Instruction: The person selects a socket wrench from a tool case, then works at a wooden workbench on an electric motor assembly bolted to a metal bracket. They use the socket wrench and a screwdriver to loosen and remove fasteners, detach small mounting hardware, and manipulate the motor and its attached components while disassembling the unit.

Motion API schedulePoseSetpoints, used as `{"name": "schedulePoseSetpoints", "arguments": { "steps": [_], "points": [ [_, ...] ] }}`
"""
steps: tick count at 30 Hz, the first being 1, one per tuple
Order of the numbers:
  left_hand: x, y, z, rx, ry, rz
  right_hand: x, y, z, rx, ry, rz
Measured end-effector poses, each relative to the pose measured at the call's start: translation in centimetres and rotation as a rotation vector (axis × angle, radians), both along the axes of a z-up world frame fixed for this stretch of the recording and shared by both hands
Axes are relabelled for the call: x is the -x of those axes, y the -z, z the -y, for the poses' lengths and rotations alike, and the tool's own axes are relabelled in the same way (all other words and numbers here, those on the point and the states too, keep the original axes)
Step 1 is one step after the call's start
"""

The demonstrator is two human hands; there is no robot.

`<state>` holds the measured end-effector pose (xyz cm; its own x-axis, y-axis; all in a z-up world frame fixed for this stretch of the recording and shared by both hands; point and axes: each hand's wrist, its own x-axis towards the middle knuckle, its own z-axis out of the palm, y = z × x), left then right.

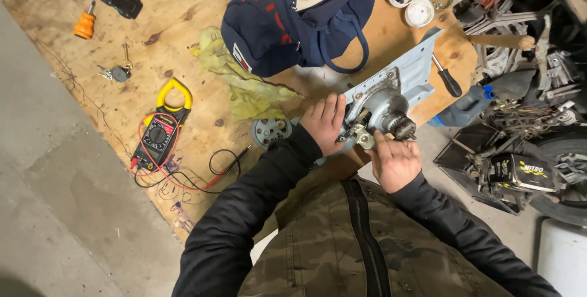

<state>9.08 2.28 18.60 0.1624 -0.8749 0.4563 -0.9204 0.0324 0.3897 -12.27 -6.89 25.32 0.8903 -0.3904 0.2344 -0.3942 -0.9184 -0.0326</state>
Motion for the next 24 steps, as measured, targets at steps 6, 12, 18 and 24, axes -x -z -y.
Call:
{"name": "schedulePoseSetpoints", "arguments": {
  "steps": [6, 12, 18, 24],
  "points": [
    [0.0, -0.3, -0.3, -0.009, -0.026, -0.044, -0.5, -0.9, -0.7, -0.003, 0.006, 0.025],
    [-0.2, -0.1, -0.3, -0.085, -0.004, -0.034, -0.5, -0.5, -0.6, 0.037, 0.007, -0.004],
    [-1.1, -0.2, -0.2, -0.146, 0.020, -0.032, -0.9, -1.7, -0.5, 0.177, -0.050, -0.143],
    [-1.1, -0.4, -1.0, -0.165, 0.007, -0.021, -0.3, -1.6, -1.5, 0.140, -0.099, -0.129]
  ]
}}
